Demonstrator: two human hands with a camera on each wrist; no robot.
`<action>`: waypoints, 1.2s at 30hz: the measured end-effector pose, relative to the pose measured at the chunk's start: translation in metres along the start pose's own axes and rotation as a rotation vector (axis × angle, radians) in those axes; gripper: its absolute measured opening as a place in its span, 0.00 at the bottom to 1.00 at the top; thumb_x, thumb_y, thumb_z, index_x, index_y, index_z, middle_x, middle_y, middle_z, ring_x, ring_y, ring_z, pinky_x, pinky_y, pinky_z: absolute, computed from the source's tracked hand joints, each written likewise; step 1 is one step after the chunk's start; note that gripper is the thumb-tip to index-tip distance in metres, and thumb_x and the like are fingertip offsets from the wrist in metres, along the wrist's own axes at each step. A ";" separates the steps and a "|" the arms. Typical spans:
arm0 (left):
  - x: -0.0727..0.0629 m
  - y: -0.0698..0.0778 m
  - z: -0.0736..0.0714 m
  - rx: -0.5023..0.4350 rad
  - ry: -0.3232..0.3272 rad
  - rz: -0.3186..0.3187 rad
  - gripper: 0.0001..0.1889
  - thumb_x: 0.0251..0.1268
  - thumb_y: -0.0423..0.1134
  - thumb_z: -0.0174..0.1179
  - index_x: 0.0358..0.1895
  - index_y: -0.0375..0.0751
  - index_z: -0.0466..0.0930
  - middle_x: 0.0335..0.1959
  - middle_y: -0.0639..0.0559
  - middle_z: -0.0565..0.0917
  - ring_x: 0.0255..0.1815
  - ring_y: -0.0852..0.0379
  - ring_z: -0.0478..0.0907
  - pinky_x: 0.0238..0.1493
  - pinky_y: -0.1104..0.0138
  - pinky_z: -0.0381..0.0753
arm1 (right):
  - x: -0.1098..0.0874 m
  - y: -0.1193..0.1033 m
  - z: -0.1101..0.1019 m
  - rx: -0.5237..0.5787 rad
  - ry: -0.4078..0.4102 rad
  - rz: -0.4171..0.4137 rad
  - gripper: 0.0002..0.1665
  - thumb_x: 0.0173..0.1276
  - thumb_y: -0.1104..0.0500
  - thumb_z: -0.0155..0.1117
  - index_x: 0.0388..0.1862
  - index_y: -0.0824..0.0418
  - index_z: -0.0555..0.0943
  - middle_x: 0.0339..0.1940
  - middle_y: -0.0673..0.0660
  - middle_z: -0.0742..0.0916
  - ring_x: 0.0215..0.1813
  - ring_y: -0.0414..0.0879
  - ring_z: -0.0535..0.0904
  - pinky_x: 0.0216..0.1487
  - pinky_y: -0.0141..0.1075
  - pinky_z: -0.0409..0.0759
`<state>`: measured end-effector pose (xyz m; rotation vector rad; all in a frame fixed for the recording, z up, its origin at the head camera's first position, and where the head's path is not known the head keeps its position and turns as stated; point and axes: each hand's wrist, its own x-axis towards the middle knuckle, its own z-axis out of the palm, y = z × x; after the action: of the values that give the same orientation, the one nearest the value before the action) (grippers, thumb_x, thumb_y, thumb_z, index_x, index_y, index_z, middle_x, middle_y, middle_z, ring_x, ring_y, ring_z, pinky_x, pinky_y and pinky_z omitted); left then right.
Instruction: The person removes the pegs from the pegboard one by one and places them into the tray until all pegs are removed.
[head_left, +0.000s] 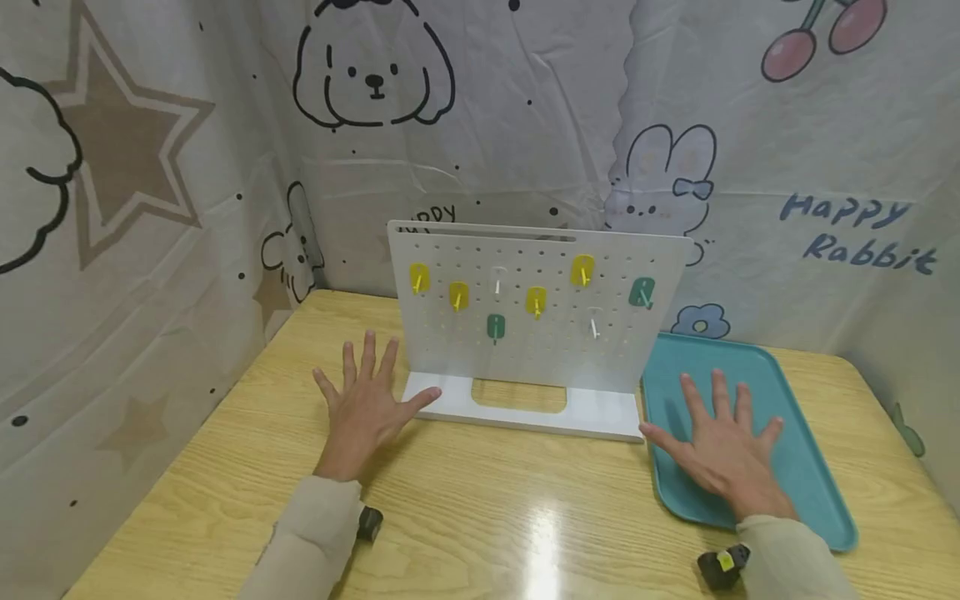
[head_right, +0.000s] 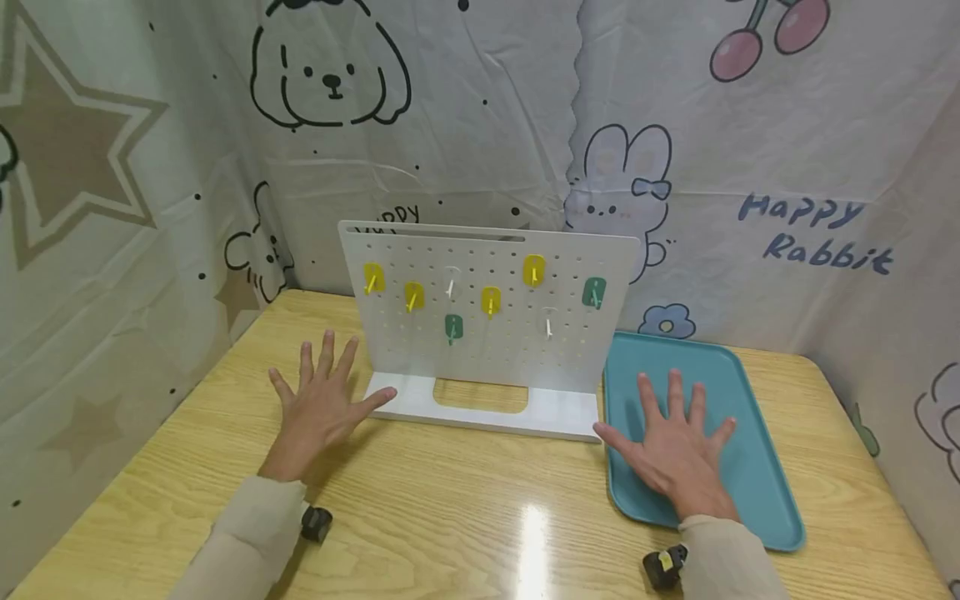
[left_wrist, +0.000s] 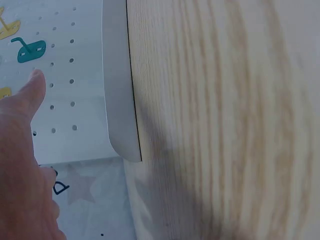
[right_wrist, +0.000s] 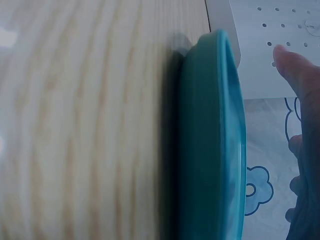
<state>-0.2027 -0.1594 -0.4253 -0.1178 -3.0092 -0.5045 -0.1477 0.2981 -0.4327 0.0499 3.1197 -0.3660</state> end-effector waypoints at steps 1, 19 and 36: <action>0.000 0.000 0.000 -0.002 -0.002 -0.002 0.57 0.56 0.82 0.46 0.81 0.49 0.46 0.81 0.41 0.36 0.78 0.35 0.26 0.59 0.33 0.10 | 0.000 0.000 0.000 -0.001 -0.001 0.000 0.65 0.63 0.18 0.45 0.82 0.59 0.42 0.78 0.75 0.41 0.73 0.79 0.29 0.54 0.81 0.24; 0.007 -0.003 0.003 -0.031 -0.047 -0.031 0.59 0.55 0.84 0.43 0.82 0.48 0.43 0.81 0.40 0.34 0.78 0.34 0.26 0.60 0.33 0.11 | 0.002 0.000 -0.003 -0.003 0.018 -0.002 0.64 0.63 0.19 0.47 0.82 0.60 0.47 0.78 0.76 0.44 0.73 0.80 0.32 0.54 0.82 0.26; 0.025 0.002 -0.009 -0.119 0.027 -0.003 0.56 0.58 0.82 0.44 0.81 0.47 0.46 0.81 0.37 0.41 0.78 0.30 0.34 0.60 0.26 0.22 | 0.005 -0.008 -0.024 0.020 0.087 -0.011 0.62 0.65 0.20 0.48 0.81 0.60 0.49 0.79 0.74 0.44 0.74 0.78 0.36 0.56 0.83 0.35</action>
<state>-0.2265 -0.1591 -0.4143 -0.1134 -2.9524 -0.6800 -0.1528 0.2961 -0.4079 0.0498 3.2035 -0.4059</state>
